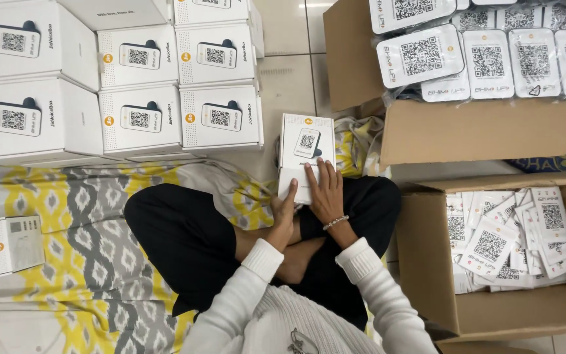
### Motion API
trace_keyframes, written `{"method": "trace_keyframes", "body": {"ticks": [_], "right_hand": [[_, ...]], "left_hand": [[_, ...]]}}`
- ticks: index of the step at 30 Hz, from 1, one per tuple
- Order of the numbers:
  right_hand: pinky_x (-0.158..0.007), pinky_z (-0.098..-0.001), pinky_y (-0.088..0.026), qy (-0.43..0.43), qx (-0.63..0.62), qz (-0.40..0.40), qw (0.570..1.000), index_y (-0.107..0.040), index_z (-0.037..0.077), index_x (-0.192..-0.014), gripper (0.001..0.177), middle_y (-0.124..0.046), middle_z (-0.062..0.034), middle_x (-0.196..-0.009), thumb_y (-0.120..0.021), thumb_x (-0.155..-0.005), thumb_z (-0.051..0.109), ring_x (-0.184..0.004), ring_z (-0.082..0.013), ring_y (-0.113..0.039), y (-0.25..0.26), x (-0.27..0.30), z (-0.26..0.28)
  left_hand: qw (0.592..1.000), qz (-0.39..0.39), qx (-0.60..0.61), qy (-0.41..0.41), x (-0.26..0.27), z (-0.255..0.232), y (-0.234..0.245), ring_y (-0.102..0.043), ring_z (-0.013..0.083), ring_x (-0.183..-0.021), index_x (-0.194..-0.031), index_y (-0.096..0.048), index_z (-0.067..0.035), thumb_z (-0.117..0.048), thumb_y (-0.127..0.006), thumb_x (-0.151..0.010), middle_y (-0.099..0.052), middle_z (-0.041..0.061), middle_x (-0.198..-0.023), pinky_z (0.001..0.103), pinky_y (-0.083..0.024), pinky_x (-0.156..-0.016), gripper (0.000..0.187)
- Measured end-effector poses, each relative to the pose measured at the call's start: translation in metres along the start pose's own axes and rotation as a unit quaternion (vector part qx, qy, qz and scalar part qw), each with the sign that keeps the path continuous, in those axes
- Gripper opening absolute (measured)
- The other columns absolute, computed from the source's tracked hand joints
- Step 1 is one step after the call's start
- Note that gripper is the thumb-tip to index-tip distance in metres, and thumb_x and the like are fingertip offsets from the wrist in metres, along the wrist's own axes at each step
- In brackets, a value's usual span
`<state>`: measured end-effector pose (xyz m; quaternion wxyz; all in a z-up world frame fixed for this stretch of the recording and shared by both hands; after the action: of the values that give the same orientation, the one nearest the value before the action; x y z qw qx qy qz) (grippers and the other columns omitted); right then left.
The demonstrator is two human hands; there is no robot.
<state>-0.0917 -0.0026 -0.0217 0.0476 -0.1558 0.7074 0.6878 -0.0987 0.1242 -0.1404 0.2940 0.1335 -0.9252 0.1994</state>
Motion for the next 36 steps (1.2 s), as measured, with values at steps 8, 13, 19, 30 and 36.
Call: {"method": "trace_keyframes", "body": {"ticks": [8,13,19,30,36], "right_hand": [[-0.096,-0.0461,-0.052,0.04,-0.252,0.132,0.958,-0.061,0.012,-0.138,0.05,-0.065,-0.0153,-0.135,-0.067,-0.088,0.016,-0.118,-0.0377,-0.063,0.049,-0.029,-0.009],[-0.077,-0.0458,-0.057,0.047,-0.29,0.184,0.938,-0.073,0.016,-0.122,0.028,-0.076,-0.0142,-0.11,-0.065,-0.097,0.025,-0.095,-0.0358,-0.071,0.071,-0.054,-0.023],[-0.072,-0.0491,-0.055,0.062,-0.274,0.193,0.94,-0.073,0.016,-0.124,0.032,-0.074,-0.0189,-0.097,-0.064,-0.097,0.029,-0.084,-0.0404,-0.069,0.076,-0.083,-0.043],[-0.068,-0.0509,-0.053,0.103,-0.266,0.302,0.91,-0.074,0.007,-0.107,0.033,-0.07,-0.0212,-0.076,-0.061,-0.098,0.036,-0.074,-0.0412,-0.068,0.095,-0.099,-0.035],[-0.063,-0.0515,-0.053,0.093,-0.191,0.161,0.964,-0.075,0.006,-0.103,0.034,-0.07,-0.0207,-0.076,-0.064,-0.101,0.038,-0.071,-0.041,-0.067,0.166,-0.168,-0.06]], "left_hand": [[0.878,0.273,-0.208,-0.334,0.087,-0.104,-0.02,-0.05,0.0389,-0.127,-0.139,-0.048,0.006,-0.028,-0.065,-0.09,-0.054,0.024,-0.135,0.046,-0.043,-0.103,0.062],[0.585,0.253,-0.575,-0.513,0.055,-0.063,-0.069,-0.05,0.0389,-0.131,-0.132,-0.054,0.0,-0.015,-0.059,-0.083,-0.057,0.02,-0.137,0.053,-0.042,-0.109,0.052],[0.504,0.156,-0.665,-0.529,0.036,-0.041,-0.087,-0.054,0.0341,-0.123,-0.138,-0.059,-0.004,-0.013,-0.055,-0.098,-0.058,0.017,-0.132,0.049,-0.043,-0.102,0.041],[0.519,0.16,-0.712,-0.445,-0.019,-0.007,-0.073,-0.069,0.0314,-0.092,-0.116,-0.066,-0.007,-0.014,-0.068,-0.084,-0.067,0.013,-0.111,0.047,-0.049,-0.09,0.033],[0.501,0.209,-0.726,-0.422,-0.021,-0.028,-0.078,-0.072,0.033,-0.08,-0.117,-0.062,-0.002,-0.03,-0.082,-0.067,-0.069,0.017,-0.099,0.045,-0.051,-0.081,0.06]]}}
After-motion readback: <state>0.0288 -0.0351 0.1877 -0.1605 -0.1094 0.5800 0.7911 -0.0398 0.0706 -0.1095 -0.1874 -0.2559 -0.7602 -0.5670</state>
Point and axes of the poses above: each hand's wrist, its own x-axis away from the middle knuckle, its own y-axis out of the back of the hand, z = x × y, the point moved 8 cm from there along -x, towards the middle knuckle
